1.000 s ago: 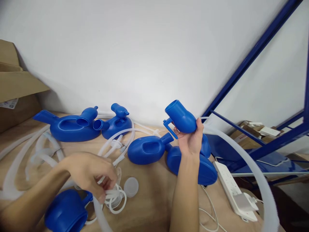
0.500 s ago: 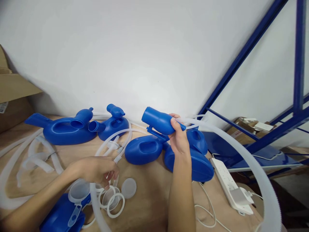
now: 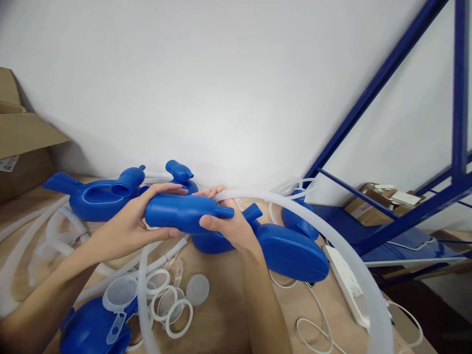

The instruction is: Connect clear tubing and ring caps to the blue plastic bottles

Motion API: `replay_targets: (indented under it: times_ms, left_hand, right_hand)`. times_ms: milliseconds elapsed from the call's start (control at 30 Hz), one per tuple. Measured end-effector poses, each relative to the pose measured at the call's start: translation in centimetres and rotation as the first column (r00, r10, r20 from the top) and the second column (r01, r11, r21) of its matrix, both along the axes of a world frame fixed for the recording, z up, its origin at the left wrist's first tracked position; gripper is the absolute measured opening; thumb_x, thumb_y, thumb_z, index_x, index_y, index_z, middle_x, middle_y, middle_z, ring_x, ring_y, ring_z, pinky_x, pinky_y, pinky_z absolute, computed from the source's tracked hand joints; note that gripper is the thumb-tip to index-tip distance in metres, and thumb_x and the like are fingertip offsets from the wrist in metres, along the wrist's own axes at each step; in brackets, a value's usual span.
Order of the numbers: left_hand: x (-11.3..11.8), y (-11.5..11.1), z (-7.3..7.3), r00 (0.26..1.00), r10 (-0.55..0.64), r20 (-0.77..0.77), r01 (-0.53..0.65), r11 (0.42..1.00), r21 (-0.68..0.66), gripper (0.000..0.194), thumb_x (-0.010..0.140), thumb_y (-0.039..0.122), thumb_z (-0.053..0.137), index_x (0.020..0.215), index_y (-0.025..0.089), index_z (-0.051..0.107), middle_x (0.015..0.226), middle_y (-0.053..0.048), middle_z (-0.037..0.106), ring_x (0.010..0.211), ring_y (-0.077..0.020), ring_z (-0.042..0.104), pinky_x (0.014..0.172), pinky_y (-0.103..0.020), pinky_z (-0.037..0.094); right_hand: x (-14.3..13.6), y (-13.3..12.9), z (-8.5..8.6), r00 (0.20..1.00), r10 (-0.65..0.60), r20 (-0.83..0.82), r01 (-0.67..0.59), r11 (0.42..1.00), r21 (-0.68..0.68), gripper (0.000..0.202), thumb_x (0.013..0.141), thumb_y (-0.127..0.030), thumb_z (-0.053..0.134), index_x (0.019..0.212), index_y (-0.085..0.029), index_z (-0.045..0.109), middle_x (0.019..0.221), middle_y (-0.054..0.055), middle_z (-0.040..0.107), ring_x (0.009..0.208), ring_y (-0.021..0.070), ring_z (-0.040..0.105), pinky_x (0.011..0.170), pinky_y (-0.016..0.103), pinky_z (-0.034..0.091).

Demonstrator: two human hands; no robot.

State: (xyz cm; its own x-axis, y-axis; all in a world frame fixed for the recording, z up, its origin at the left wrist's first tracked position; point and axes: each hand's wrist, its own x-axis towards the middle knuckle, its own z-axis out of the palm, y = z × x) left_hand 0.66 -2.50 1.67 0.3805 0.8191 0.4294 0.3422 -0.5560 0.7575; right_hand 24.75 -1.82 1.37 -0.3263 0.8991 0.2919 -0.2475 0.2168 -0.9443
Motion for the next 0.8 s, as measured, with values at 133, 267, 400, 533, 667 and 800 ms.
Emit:
replay_targets:
  times_ms: [133, 267, 400, 533, 667, 800]
  left_hand:
    - [-0.9, 0.4, 0.4, 0.984, 0.133, 0.118, -0.135, 0.991, 0.005, 0.059, 0.071, 0.053, 0.089, 0.119, 0.027, 0.067, 0.122, -0.006, 0.071, 0.103, -0.0294, 0.070, 0.074, -0.030, 0.060]
    - [-1.8, 1.6, 0.0, 0.906, 0.293, 0.306, -0.250, 0.953, -0.174, 0.054, 0.071, 0.049, 0.090, 0.113, 0.026, 0.065, 0.096, 0.000, 0.071, 0.072, -0.0187, 0.070, 0.061, -0.025, 0.057]
    - [-1.8, 2.8, -0.7, 0.841, 0.279, 0.464, -0.100, 0.923, -0.373, 0.046, 0.076, 0.048, 0.087, 0.108, 0.023, 0.065, 0.085, 0.003, 0.069, 0.068, -0.0156, 0.068, 0.061, -0.024, 0.058]
    - [-1.9, 3.0, -0.9, 0.854, 0.253, 0.453, -0.058, 0.914, -0.401, 0.052, 0.071, 0.046, 0.090, 0.112, 0.022, 0.067, 0.092, 0.000, 0.071, 0.077, -0.0190, 0.071, 0.059, -0.023, 0.058]
    - [-2.4, 2.7, -0.3, 0.884, 0.287, 0.368, -0.145, 0.918, -0.368, 0.066, 0.068, 0.046, 0.092, 0.125, 0.027, 0.064, 0.102, -0.001, 0.072, 0.079, -0.0186, 0.071, 0.061, -0.024, 0.060]
    - [-3.4, 2.7, 0.5, 0.875, 0.402, 0.271, -0.303, 0.890, -0.340, 0.078, 0.068, 0.050, 0.091, 0.135, 0.027, 0.058, 0.114, -0.004, 0.072, 0.084, -0.0204, 0.070, 0.063, -0.028, 0.061]
  right_hand:
    - [0.1, 0.5, 0.0, 0.996, -0.084, -0.033, 0.084, 0.996, -0.007, 0.066, 0.057, -0.066, 0.094, 0.096, -0.027, 0.058, 0.116, 0.006, 0.073, 0.107, 0.0267, 0.072, 0.085, 0.038, 0.061]
    - [1.0, 1.1, 0.1, 0.971, -0.233, -0.045, 0.234, 0.972, 0.013, 0.055, 0.081, -0.078, 0.069, 0.084, -0.024, 0.065, 0.114, 0.004, 0.071, 0.107, 0.0235, 0.071, 0.089, 0.035, 0.059]
    - [0.5, 1.3, -0.1, 0.949, -0.317, 0.002, 0.316, 0.948, 0.036, 0.049, 0.086, -0.071, 0.068, 0.082, -0.022, 0.074, 0.087, 0.002, 0.068, 0.077, 0.0164, 0.063, 0.070, 0.029, 0.057]
    - [0.1, 1.5, -0.6, 0.941, -0.321, 0.108, 0.316, 0.947, 0.059, 0.045, 0.086, -0.066, 0.072, 0.086, -0.021, 0.078, 0.071, 0.000, 0.064, 0.064, 0.0135, 0.059, 0.065, 0.027, 0.053]
    - [0.8, 2.3, -0.9, 0.914, -0.383, 0.138, 0.374, 0.924, 0.083, 0.047, 0.080, -0.066, 0.077, 0.087, -0.020, 0.077, 0.068, -0.002, 0.064, 0.061, 0.0120, 0.060, 0.060, 0.024, 0.052]
    - [2.8, 3.3, -1.0, 0.909, -0.416, 0.011, 0.416, 0.909, 0.005, 0.053, 0.079, -0.068, 0.079, 0.103, -0.022, 0.073, 0.066, -0.004, 0.064, 0.059, 0.0118, 0.063, 0.055, 0.021, 0.052]
